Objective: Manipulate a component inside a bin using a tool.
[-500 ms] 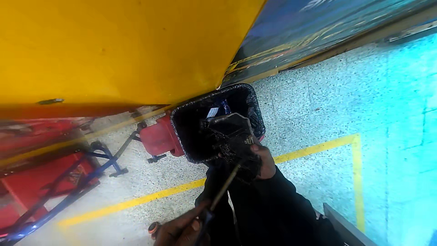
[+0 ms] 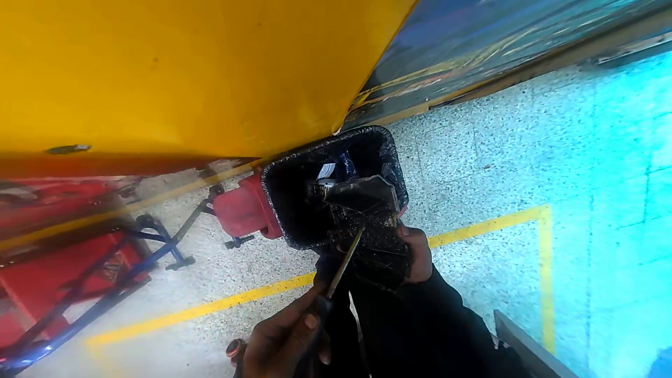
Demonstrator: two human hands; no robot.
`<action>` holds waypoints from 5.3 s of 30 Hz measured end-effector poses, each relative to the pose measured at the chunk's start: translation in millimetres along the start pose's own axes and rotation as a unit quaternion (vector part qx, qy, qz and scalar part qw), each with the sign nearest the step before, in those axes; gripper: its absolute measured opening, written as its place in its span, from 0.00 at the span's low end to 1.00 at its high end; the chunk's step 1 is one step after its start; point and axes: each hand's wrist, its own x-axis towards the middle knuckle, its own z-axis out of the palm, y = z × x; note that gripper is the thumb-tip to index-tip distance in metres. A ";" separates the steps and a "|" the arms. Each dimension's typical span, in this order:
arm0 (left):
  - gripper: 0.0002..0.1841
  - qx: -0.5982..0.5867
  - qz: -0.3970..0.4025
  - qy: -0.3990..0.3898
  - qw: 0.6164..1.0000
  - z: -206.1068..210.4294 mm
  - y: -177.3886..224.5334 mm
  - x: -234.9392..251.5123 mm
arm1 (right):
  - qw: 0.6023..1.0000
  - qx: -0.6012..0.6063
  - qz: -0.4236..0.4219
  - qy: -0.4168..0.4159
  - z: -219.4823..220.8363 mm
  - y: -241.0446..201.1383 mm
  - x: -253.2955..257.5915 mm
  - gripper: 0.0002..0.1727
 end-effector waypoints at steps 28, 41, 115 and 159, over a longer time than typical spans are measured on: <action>0.23 0.051 0.012 0.034 0.998 -11.9 -4.6 2.7 | 1.000 0.016 0.009 -0.006 9.3 -3.1 2.3 0.16; 0.23 0.074 -0.045 0.013 0.996 -30.3 8.2 24.9 | 0.994 -0.011 0.051 0.094 5.6 -5.3 -6.2 0.13; 0.28 0.661 -0.297 0.047 0.687 0.3 -105.2 251.5 | 0.956 -0.101 -0.055 0.272 -64.9 -35.4 -7.3 0.22; 0.19 -0.253 -0.229 0.128 0.931 -46.4 -125.6 103.2 | 0.934 0.096 -0.014 0.343 -121.6 -6.4 -59.8 0.21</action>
